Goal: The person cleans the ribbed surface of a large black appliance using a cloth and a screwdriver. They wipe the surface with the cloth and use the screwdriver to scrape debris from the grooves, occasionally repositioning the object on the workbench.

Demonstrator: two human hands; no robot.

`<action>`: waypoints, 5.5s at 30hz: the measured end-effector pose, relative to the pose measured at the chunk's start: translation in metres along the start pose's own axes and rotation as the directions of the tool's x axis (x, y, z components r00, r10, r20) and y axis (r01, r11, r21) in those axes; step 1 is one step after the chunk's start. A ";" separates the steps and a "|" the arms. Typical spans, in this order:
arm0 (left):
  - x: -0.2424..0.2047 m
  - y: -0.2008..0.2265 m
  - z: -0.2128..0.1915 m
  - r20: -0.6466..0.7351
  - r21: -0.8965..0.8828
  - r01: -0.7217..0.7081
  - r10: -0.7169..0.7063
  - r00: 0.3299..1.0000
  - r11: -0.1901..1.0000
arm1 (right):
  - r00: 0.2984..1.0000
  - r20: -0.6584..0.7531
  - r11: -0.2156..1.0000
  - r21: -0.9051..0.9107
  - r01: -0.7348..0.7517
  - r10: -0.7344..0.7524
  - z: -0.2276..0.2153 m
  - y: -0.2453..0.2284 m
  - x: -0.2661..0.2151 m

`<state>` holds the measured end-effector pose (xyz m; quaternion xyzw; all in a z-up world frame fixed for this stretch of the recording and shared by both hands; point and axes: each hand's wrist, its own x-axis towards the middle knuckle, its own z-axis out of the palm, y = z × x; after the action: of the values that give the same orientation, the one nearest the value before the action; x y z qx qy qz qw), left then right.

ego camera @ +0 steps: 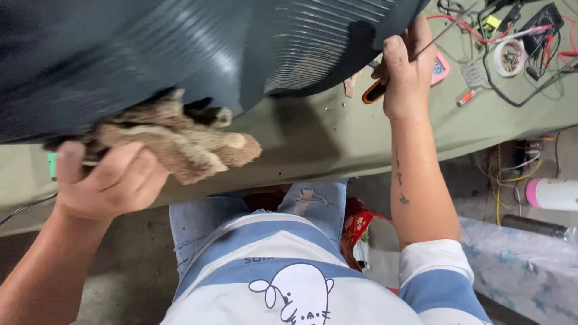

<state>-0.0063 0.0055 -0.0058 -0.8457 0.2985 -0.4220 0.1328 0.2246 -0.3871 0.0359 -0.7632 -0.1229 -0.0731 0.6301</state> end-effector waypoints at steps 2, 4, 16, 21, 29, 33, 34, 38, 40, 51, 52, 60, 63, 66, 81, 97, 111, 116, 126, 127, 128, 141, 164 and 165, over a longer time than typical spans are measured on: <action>-0.024 0.000 0.001 0.054 0.037 0.044 -0.046 0.997 0.998 | 0.999 0.033 1.000 -0.031 0.000 0.001 0.006 -0.010 -0.012; -0.051 -0.001 0.006 0.059 0.039 0.085 -0.087 0.994 0.996 | 0.957 0.230 0.984 0.077 0.162 -0.176 0.011 -0.015 -0.024; 0.038 0.018 -0.011 -0.245 -0.131 0.260 -0.286 0.926 0.957 | 0.972 0.214 0.995 0.021 0.097 -0.099 0.016 -0.022 -0.075; 0.118 0.042 0.010 -0.239 -0.225 0.278 -0.330 0.913 0.934 | 0.981 0.171 0.996 0.029 0.089 -0.092 0.020 -0.007 -0.083; 0.179 0.071 0.089 -0.100 -0.006 0.389 -0.388 0.916 0.921 | 0.966 0.027 0.838 0.491 -0.236 0.256 0.012 0.037 -0.107; 0.171 0.091 0.097 -0.092 -0.346 0.327 -0.379 0.921 0.879 | 0.753 0.359 0.772 0.125 -0.624 0.551 0.032 0.089 -0.183; 0.168 0.095 0.095 -0.020 -0.462 0.357 -0.412 0.911 0.812 | 0.701 0.425 0.689 0.213 -0.693 0.573 0.043 0.103 -0.206; 0.163 0.079 0.049 0.155 -0.589 0.367 -0.345 0.926 0.720 | 0.740 0.425 0.707 0.270 -0.653 0.522 0.034 0.097 -0.202; 0.180 0.069 0.044 -0.376 -0.369 0.191 -0.334 0.865 0.910 | 0.795 0.415 0.730 0.348 -0.588 0.442 0.026 0.090 -0.201; 0.188 0.077 0.083 0.047 -0.217 0.419 -0.419 0.907 0.882 | 0.918 0.381 0.956 0.214 -0.203 0.110 -0.019 -0.015 -0.134; 0.190 0.076 0.081 0.025 -0.215 0.415 -0.419 0.908 0.884 | 0.915 0.403 0.991 0.125 -0.042 -0.012 -0.022 -0.020 -0.133; 0.203 0.067 0.078 0.042 -0.173 0.356 -0.354 0.934 0.918 | 0.891 0.444 0.986 0.167 0.020 -0.093 -0.015 -0.041 -0.118; 0.200 0.069 0.082 0.070 -0.069 0.316 -0.311 0.948 0.946 | 0.881 0.467 0.983 0.185 -0.019 -0.071 -0.020 -0.042 -0.116; 0.190 0.066 0.073 0.141 -0.019 0.286 -0.281 0.949 0.958 | 0.856 0.516 0.988 0.143 -0.050 -0.031 -0.018 -0.047 -0.112; 0.183 0.062 0.057 0.184 0.168 0.268 -0.298 0.937 0.949 | 0.780 0.608 0.898 0.248 -0.363 0.148 0.017 -0.040 -0.102; 0.180 0.056 0.066 0.097 0.124 0.251 -0.263 0.960 0.960 | 0.892 0.443 0.995 -0.076 -0.067 0.094 0.018 -0.048 -0.088; 0.170 0.086 0.089 0.124 0.178 0.379 -0.403 0.907 0.908 | 0.902 0.426 0.994 -0.101 -0.033 0.073 0.019 -0.047 -0.087; 0.168 0.086 0.090 0.123 0.170 0.385 -0.407 0.905 0.907 | 0.894 0.445 0.985 -0.173 0.025 0.056 0.013 -0.059 -0.084; 0.169 0.086 0.093 0.039 0.091 0.423 -0.428 0.903 0.901 | 0.888 0.444 0.968 -0.249 -0.003 0.117 0.013 -0.067 -0.078; 0.168 0.086 0.093 0.038 0.078 0.417 -0.421 0.906 0.905 | 0.881 0.459 0.967 -0.254 0.008 0.113 0.013 -0.069 -0.076; 0.168 0.086 0.094 0.038 0.077 0.419 -0.423 0.906 0.905 | 0.881 0.459 0.967 -0.256 0.008 0.114 0.013 -0.072 -0.074; 0.169 0.088 0.098 0.007 0.002 0.466 -0.466 0.885 0.885 | 0.766 0.629 0.897 -0.404 0.179 0.131 0.013 -0.110 -0.042; 0.174 0.098 0.116 -0.119 -0.135 0.499 -0.514 0.849 0.856 | 0.803 0.319 0.797 -0.189 0.574 -0.503 0.027 -0.054 -0.044; 0.173 0.099 0.117 -0.112 -0.138 0.498 -0.513 0.851 0.856 | 0.767 0.317 0.753 -0.194 0.629 -0.559 0.027 -0.056 -0.042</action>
<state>0.1283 -0.1819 -0.0147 -0.8672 0.0959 -0.4862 -0.0490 0.1677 -0.3552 0.0724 -0.7701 -0.4232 -0.1955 0.4356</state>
